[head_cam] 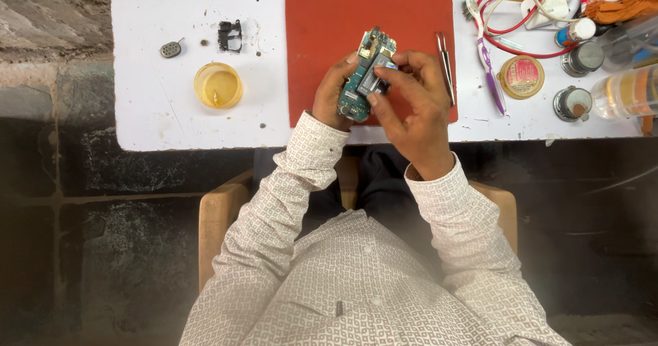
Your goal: The person repairs a mobile phone at a workbench. They remove the back cover and battery, brush the circuit board with a toothbrush, apply flux from a small container, solder points on the board with a soldering iron, use tweezers on small components, and press the board and screen assembly back together by hand.
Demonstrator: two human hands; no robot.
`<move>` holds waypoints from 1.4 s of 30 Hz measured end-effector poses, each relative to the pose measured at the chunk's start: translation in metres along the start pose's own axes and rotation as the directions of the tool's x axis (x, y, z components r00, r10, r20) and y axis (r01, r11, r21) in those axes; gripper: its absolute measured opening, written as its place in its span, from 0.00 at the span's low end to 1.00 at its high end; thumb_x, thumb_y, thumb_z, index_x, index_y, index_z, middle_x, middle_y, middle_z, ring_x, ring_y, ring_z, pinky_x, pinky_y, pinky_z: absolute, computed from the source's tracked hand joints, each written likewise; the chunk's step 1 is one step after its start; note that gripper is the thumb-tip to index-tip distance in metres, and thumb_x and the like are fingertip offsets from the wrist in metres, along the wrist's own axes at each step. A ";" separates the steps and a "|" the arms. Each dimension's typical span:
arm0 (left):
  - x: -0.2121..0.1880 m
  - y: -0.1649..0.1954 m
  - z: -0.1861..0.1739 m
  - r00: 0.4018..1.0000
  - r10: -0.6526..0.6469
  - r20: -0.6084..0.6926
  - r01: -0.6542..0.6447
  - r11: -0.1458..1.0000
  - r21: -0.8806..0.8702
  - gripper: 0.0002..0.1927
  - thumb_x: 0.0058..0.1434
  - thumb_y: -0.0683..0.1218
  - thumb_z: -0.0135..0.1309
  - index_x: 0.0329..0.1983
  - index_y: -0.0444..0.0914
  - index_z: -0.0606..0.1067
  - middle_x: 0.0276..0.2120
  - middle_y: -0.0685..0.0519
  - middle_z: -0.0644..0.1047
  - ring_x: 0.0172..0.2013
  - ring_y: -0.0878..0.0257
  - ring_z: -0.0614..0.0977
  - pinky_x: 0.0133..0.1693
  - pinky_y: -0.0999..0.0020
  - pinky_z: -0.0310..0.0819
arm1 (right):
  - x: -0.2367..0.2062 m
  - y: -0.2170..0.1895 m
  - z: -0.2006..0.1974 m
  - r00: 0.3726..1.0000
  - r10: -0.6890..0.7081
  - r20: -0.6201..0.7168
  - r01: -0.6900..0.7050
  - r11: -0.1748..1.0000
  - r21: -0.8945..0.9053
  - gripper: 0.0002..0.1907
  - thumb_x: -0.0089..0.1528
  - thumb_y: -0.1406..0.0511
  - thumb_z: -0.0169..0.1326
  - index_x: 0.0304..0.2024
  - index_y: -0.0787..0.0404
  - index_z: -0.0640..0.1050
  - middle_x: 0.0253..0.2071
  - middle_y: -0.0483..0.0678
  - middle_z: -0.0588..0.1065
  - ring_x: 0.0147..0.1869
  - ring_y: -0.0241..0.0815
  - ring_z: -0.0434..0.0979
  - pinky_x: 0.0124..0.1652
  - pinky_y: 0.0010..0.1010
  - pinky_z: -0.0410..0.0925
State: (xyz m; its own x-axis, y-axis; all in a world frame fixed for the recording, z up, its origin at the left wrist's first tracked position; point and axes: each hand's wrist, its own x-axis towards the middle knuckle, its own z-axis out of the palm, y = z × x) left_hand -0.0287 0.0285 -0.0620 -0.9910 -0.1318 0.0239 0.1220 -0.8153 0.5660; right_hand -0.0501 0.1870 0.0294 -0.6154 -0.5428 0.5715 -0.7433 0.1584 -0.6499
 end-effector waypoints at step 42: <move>-0.005 0.004 0.007 0.996 0.027 0.080 -0.034 0.995 0.089 0.27 0.71 0.60 0.48 0.55 0.31 0.70 0.36 0.45 0.78 0.28 0.61 0.80 0.28 0.67 0.79 | -0.018 0.003 0.000 0.999 -0.034 0.034 0.032 0.998 0.047 0.22 0.56 0.66 0.69 0.54 0.57 0.81 0.63 0.48 0.71 0.67 0.49 0.69 0.67 0.40 0.64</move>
State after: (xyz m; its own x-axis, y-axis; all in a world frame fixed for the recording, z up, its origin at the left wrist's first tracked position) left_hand -0.0235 0.0296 -0.0543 -0.9886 -0.1079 0.1048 0.1500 -0.7570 0.6359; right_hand -0.0408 0.1971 0.0167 -0.5805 -0.5759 0.5756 -0.7497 0.1023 -0.6538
